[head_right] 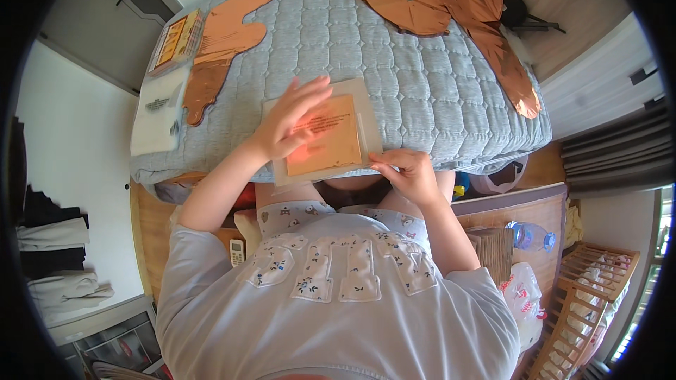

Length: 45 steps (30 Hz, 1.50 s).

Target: Folding large metallic foil balloons and placing them into individual retail plastic bags with cardboard headers.

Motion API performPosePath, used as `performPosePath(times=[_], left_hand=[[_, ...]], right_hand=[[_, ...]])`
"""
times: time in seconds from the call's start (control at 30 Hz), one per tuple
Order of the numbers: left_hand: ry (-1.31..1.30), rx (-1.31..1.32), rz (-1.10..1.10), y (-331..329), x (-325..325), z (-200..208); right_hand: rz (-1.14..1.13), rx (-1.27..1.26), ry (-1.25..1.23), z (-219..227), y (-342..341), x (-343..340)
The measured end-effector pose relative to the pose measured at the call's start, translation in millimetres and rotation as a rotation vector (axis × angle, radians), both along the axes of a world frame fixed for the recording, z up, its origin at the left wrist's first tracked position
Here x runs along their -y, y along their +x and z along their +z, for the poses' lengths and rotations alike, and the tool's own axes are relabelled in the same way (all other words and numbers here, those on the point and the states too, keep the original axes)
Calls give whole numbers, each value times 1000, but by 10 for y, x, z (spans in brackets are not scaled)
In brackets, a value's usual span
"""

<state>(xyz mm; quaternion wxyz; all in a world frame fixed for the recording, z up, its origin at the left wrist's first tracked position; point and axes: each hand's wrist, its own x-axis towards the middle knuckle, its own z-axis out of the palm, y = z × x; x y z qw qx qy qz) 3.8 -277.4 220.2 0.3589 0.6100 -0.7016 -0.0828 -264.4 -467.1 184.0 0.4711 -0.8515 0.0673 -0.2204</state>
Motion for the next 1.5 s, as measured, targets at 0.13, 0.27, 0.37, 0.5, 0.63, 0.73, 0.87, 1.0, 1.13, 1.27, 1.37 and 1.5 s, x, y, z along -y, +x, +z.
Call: performPosePath(times=[0.13, 0.27, 0.37, 0.5, 0.63, 0.73, 0.87, 1.0, 1.13, 1.27, 1.37, 1.5], left_hand=[[-132, -57, 67, -159, -682, -67], [-61, 101, 290, -670, -1121, -418], [-133, 177, 442, -895, -1128, -716], [-223, -81, 455, -998, -1216, -874], [-279, -319, 517, -1071, -1230, -949], [-322, -269, 806, -1176, -1155, -825], [-203, -393, 833, -1265, -1187, -832], [-127, -538, 772, -1303, -1184, -692], [-179, -930, 753, -1363, -1099, -771], [-187, -1071, 772, -1411, -1093, -896], [-297, -1068, 772, -1435, -1067, -902], [-315, -1043, 752, -1398, -1085, -884]], right_hand=[[-55, -51, 196, 16, -84, -89], [-81, -61, 211, -48, -155, -170], [-50, -105, 268, -75, -221, -220], [-75, -57, 294, -112, -279, -272], [-77, -43, 404, -245, -295, -305], [-107, -6, 528, -410, -309, -324], [-183, 25, 685, -536, -306, -343], [-236, 77, 735, -524, -285, -374], [-291, 91, 811, -449, -227, -433], [-310, 76, 848, -432, -231, -451], [-309, 87, 911, -435, -222, -462], [-309, 94, 930, -389, -226, -508]])
